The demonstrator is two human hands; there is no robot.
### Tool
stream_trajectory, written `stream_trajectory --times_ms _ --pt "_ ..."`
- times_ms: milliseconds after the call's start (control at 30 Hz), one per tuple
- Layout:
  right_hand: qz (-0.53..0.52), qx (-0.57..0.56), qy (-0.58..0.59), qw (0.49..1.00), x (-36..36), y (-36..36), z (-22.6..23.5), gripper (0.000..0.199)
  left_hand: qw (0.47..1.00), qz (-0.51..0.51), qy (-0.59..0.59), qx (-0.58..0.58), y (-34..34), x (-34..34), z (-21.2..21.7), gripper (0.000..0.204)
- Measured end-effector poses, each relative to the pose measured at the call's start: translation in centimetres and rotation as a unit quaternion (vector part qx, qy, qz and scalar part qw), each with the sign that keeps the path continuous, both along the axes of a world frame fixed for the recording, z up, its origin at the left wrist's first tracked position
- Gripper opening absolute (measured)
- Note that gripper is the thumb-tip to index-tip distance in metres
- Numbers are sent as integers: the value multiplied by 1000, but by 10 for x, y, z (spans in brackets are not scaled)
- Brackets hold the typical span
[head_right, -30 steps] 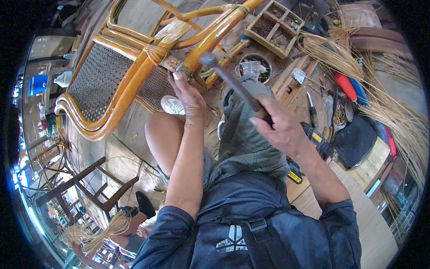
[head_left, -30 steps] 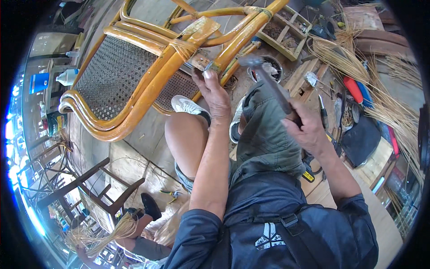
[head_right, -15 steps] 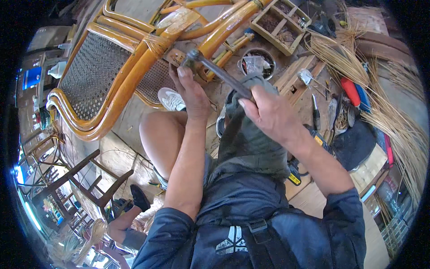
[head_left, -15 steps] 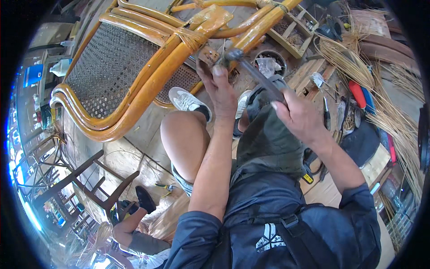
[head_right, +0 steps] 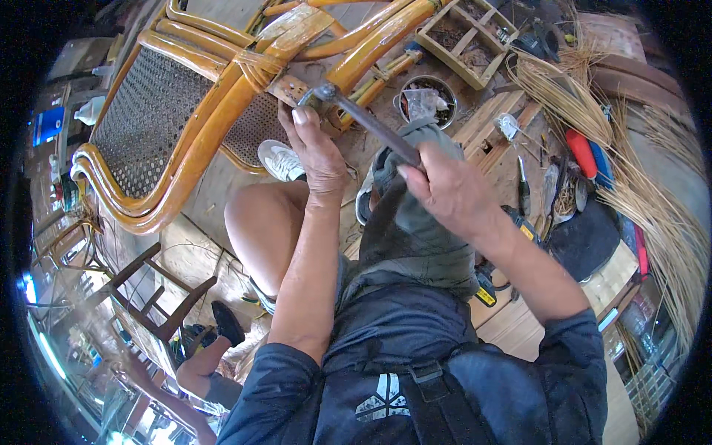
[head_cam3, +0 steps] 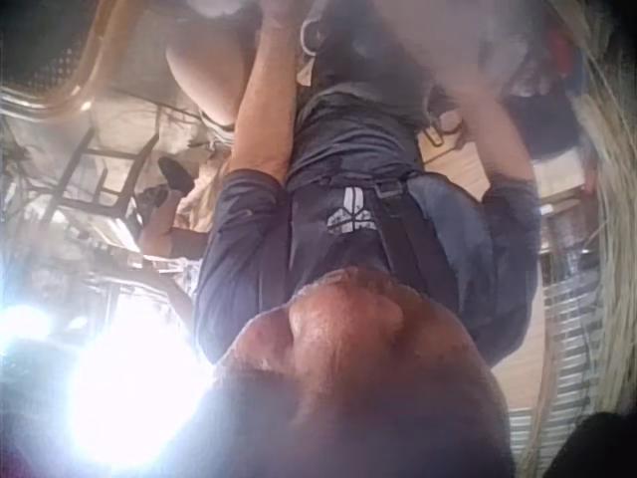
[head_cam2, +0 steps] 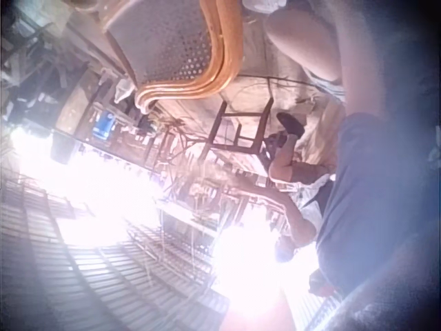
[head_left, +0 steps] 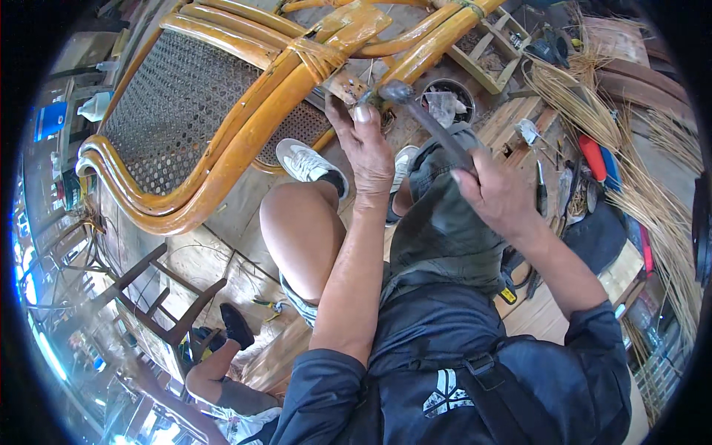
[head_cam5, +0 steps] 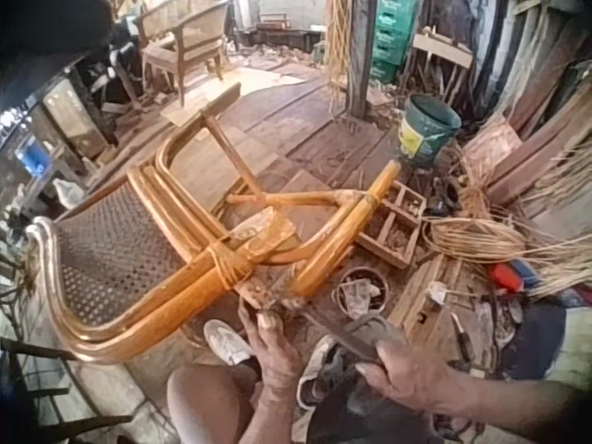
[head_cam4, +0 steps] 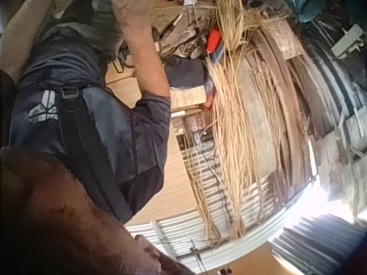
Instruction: The person repairs a rattan chair by hammering a wooden wedge into a joint on the chair's frame. They use a hammer to drive the wedge in and a power drill to secure it. The person also uses a chisel to adjust the fit of the wedge.
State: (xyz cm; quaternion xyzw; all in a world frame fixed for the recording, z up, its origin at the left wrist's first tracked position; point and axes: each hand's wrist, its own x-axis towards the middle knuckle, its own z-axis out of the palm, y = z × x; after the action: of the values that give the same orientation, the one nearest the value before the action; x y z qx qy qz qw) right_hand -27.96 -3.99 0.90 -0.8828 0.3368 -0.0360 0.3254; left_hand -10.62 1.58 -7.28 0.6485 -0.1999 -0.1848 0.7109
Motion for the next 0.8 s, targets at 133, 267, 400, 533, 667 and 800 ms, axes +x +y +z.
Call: stream_trajectory --times_ms 133,267,400,533,667,800 --pt "-1 14 -39 999 3 -3 1 28 999 -5 -34 -6 0 5 -12 38" --pt "-16 30 -104 994 1 7 14 27 996 -14 74 -39 3 4 -16 70" --pt "-11 -30 -192 981 3 4 35 26 991 -21 125 -47 4 6 -1 73" --pt "3 -45 25 999 4 -3 0 26 981 -41 170 -82 2 2 10 71" --pt "5 -46 5 999 6 -1 0 27 989 -17 113 -93 -2 7 4 69" --pt "-15 -32 14 999 11 8 4 27 978 8 157 -139 -5 2 9 76"
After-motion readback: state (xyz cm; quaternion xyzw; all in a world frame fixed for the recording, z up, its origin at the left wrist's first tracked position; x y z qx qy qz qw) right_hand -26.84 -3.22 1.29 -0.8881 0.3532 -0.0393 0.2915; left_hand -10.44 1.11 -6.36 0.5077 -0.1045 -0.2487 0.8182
